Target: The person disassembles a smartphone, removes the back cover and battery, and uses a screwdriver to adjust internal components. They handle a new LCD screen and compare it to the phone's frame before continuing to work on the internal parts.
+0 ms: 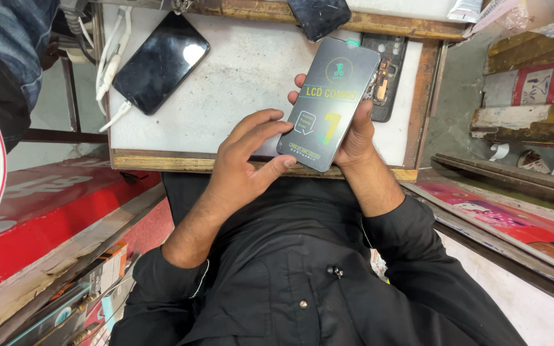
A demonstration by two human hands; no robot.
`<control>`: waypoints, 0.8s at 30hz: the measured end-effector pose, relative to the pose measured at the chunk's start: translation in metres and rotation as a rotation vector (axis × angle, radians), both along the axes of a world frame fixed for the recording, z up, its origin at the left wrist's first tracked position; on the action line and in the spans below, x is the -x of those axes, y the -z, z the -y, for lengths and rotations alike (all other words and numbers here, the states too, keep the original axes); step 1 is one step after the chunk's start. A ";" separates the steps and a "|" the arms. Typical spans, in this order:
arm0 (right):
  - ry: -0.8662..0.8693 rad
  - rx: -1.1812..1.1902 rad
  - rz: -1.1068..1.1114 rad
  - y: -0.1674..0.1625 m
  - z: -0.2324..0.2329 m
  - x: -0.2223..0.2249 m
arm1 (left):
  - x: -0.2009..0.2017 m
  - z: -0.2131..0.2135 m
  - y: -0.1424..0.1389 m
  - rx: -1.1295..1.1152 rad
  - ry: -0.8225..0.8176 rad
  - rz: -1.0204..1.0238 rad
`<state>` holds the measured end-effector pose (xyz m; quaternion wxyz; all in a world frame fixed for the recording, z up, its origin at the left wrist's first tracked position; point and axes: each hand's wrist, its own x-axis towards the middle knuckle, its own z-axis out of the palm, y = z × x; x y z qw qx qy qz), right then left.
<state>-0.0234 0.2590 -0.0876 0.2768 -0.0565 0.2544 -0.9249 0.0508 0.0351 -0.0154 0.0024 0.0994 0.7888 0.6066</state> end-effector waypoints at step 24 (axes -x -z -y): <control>-0.137 -0.130 -0.174 -0.019 0.005 -0.005 | 0.023 -0.016 -0.006 0.153 -0.258 -0.077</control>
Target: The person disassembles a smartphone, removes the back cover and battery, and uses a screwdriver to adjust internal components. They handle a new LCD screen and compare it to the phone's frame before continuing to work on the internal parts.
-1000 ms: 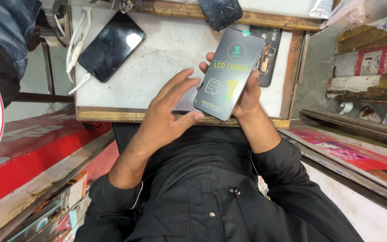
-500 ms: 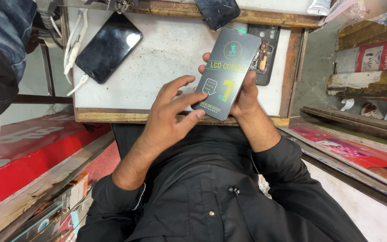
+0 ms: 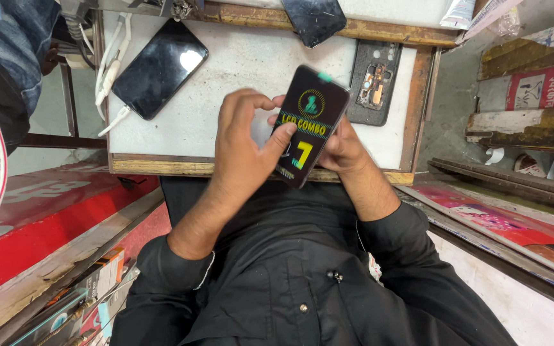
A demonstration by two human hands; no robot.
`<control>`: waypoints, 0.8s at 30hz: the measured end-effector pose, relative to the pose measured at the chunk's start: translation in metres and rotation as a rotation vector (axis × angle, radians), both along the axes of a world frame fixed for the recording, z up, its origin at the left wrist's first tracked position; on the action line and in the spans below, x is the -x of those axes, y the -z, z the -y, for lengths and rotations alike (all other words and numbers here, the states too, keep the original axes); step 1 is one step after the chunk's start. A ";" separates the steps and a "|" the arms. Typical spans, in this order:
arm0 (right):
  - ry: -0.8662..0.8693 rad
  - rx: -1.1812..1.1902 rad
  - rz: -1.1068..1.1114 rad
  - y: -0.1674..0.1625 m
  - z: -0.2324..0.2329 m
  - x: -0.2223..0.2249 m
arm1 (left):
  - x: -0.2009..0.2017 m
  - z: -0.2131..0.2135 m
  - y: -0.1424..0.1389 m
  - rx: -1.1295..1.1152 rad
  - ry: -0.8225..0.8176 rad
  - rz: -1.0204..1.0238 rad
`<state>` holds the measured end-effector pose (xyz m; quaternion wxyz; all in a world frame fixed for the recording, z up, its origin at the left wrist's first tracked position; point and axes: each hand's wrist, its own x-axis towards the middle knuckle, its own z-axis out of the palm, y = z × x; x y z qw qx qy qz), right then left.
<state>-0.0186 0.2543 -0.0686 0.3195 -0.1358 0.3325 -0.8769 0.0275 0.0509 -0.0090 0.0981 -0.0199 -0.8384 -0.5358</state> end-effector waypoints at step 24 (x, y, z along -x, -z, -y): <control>0.414 -0.894 -0.578 -0.113 -0.002 -0.020 | -0.005 0.007 -0.033 -0.467 0.179 0.005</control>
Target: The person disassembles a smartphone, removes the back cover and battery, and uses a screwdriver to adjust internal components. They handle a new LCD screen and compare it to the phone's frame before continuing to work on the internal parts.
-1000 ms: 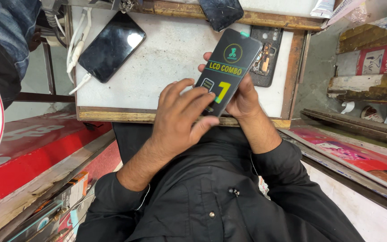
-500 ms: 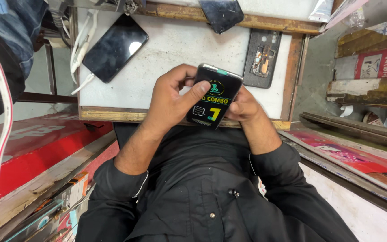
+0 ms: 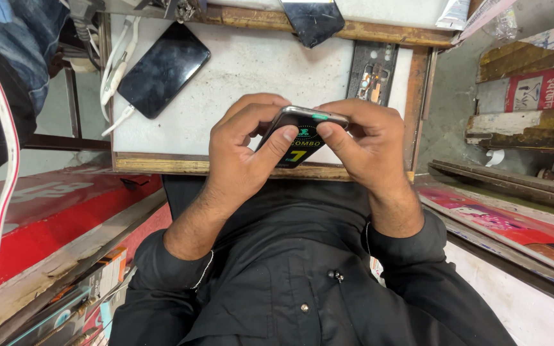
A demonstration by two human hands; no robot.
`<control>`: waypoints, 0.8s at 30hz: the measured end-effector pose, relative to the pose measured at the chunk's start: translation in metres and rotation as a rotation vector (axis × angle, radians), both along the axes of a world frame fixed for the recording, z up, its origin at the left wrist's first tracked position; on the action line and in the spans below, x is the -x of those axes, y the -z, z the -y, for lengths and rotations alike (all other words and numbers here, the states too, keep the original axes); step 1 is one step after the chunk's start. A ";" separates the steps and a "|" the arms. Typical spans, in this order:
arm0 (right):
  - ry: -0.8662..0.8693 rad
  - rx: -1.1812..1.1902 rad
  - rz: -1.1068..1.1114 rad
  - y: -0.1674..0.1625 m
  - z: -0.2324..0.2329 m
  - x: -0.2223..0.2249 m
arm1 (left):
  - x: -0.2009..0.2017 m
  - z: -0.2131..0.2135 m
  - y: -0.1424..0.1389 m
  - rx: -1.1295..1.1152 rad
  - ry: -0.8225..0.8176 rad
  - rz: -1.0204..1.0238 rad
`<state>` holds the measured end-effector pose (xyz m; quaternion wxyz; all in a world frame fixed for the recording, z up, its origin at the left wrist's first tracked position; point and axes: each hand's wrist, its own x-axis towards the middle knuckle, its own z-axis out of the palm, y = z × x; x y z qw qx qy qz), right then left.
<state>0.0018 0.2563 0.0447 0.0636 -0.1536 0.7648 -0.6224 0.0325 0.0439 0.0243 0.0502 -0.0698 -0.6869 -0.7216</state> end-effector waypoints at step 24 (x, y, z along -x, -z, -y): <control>-0.121 -0.100 -0.089 0.017 0.010 0.023 | 0.014 0.000 0.045 -0.034 -0.053 -0.022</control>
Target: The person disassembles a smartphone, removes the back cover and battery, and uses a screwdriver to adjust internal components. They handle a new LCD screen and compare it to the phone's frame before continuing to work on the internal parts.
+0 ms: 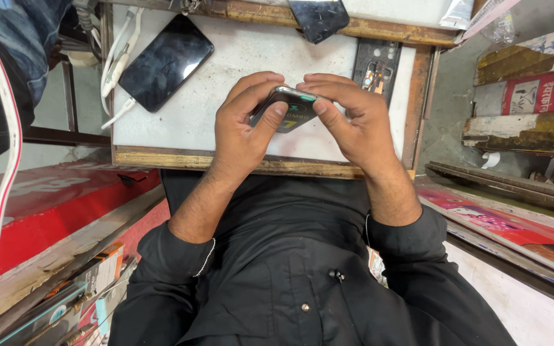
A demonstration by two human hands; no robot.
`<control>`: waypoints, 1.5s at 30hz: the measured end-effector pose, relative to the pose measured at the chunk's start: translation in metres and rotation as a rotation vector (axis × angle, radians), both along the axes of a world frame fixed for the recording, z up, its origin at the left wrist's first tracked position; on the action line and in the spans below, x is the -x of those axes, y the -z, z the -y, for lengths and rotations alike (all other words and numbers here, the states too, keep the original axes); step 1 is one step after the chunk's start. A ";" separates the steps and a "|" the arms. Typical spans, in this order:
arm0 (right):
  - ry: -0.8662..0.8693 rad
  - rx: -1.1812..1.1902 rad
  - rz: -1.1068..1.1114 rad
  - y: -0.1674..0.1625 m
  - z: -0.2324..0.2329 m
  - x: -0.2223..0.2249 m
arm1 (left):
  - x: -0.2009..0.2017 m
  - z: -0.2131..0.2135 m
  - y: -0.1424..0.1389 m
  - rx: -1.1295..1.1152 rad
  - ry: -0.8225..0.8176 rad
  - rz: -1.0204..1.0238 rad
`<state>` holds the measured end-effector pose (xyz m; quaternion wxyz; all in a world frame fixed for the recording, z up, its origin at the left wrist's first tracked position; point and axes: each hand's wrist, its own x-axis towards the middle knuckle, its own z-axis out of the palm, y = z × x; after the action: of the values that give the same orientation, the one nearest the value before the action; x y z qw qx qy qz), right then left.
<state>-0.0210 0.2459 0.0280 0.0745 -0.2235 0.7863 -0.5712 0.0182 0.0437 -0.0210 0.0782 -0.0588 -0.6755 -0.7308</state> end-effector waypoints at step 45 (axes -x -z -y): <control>0.317 0.962 0.684 0.072 0.005 -0.008 | -0.036 -0.008 0.018 0.037 -0.123 0.243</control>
<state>-0.0135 0.2408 -0.0441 0.1274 0.0836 0.3954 -0.9058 0.0540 0.0517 -0.0394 0.0395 0.0701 -0.6957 -0.7138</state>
